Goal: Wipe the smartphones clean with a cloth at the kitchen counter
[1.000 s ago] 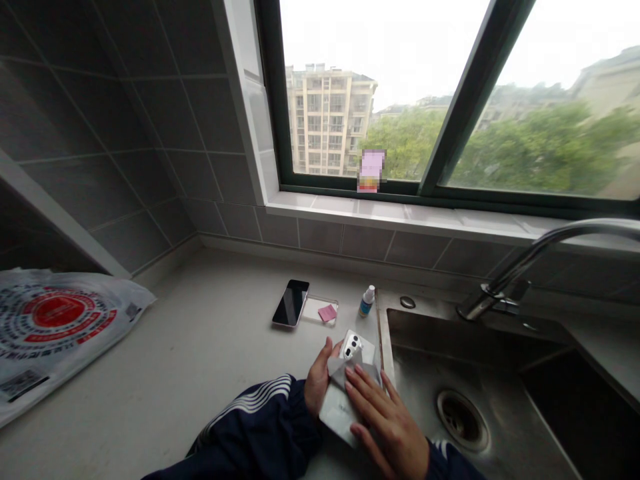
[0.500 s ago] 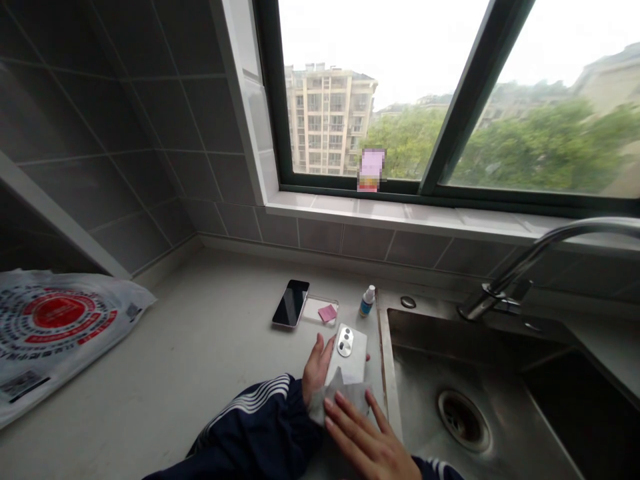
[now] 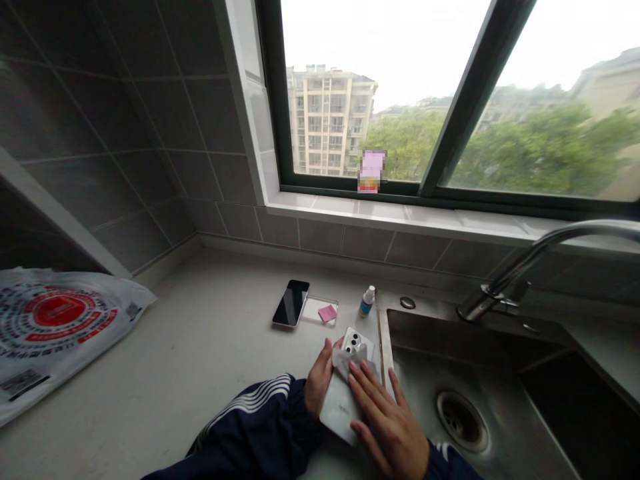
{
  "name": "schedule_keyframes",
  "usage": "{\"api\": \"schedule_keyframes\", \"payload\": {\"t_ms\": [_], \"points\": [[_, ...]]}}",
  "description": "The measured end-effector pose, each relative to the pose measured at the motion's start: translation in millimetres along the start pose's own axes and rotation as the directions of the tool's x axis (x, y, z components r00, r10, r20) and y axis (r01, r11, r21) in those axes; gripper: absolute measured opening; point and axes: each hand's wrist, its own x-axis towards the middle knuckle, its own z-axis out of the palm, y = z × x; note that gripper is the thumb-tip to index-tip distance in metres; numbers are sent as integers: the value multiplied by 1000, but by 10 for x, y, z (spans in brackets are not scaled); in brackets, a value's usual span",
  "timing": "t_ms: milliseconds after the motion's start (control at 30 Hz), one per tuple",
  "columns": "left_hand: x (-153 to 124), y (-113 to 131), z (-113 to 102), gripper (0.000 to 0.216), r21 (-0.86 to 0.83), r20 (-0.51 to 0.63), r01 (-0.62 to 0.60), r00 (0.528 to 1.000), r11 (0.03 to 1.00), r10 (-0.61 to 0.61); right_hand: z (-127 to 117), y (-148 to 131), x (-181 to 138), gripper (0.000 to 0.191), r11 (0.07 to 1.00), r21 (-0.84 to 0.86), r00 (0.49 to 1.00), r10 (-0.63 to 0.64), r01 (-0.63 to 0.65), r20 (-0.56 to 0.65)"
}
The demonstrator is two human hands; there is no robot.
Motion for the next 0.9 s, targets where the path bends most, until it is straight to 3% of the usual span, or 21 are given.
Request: {"api": "schedule_keyframes", "payload": {"t_ms": [267, 500, 900], "points": [[-13, -6, -65, 61, 24, 58, 33, 998, 999, -35, 67, 41, -25, 66, 993, -19, 993, 114, -113, 36], [-65, -31, -148, 56, 163, 179, 27, 982, 986, -57, 83, 103, -21, 66, 972, 20, 972, 236, -236, 0], [-85, -7, -169, 52, 288, 150, 68, 982, 955, -115, 134, 129, -52, 68, 948, 55, 950, 313, -312, 5]]}}
